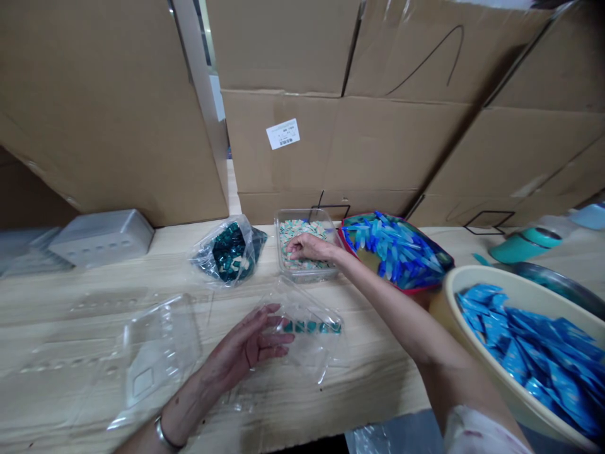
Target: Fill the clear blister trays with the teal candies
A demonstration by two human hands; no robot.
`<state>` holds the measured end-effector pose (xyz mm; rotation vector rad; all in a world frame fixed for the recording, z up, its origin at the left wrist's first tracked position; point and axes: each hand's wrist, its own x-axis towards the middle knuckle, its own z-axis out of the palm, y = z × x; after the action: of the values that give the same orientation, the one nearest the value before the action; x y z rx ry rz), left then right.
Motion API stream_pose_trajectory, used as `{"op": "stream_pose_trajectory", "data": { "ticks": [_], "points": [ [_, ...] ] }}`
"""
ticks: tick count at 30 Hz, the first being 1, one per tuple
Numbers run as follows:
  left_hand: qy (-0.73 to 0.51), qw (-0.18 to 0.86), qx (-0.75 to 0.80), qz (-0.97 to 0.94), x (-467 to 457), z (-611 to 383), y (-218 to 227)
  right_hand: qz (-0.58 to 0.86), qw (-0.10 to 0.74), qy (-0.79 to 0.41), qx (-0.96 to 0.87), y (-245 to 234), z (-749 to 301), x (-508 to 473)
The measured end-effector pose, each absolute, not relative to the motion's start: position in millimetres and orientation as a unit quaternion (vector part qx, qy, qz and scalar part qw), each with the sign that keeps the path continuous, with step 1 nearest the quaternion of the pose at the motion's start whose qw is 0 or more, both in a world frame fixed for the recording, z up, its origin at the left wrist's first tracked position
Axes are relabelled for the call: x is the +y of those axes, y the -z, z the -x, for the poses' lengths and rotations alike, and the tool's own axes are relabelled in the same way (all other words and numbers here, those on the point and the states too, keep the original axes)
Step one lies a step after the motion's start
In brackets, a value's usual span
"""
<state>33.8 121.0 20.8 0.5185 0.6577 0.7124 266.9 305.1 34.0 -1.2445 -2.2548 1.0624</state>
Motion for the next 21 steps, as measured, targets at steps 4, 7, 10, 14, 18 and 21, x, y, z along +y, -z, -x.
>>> {"op": "stream_pose_trajectory", "data": {
  "ticks": [4, 7, 10, 14, 18, 21],
  "points": [
    [-0.337, 0.854, 0.311, -0.247, 120.7, -33.5, -21.6, 0.416, 0.183, -0.425, -0.783, -47.4, -276.5, 305.7],
    [-0.336, 0.854, 0.313, -0.245, 120.4, -33.6, -21.3, 0.424, 0.189, -0.456, -0.759, -53.8, -278.3, 305.3],
    [-0.333, 0.855, 0.314, -0.245, 120.4, -33.8, -18.9, 0.435, 0.176, -0.495, -0.732, -52.2, -272.1, 303.8],
    [-0.331, 0.855, 0.315, -0.246, 120.8, -33.4, -15.9, 0.504, 0.118, -0.456, -0.724, -48.5, -254.8, 299.3],
    [-0.332, 0.852, 0.321, -0.248, 121.7, -33.3, -16.9, 0.566, 0.052, -0.297, -0.767, -54.9, -239.9, 290.3],
    [-0.334, 0.85, 0.323, -0.249, 121.8, -33.7, -19.1, 0.55, 0.045, -0.206, -0.808, -59.8, -235.3, 281.7]
  ]
}}
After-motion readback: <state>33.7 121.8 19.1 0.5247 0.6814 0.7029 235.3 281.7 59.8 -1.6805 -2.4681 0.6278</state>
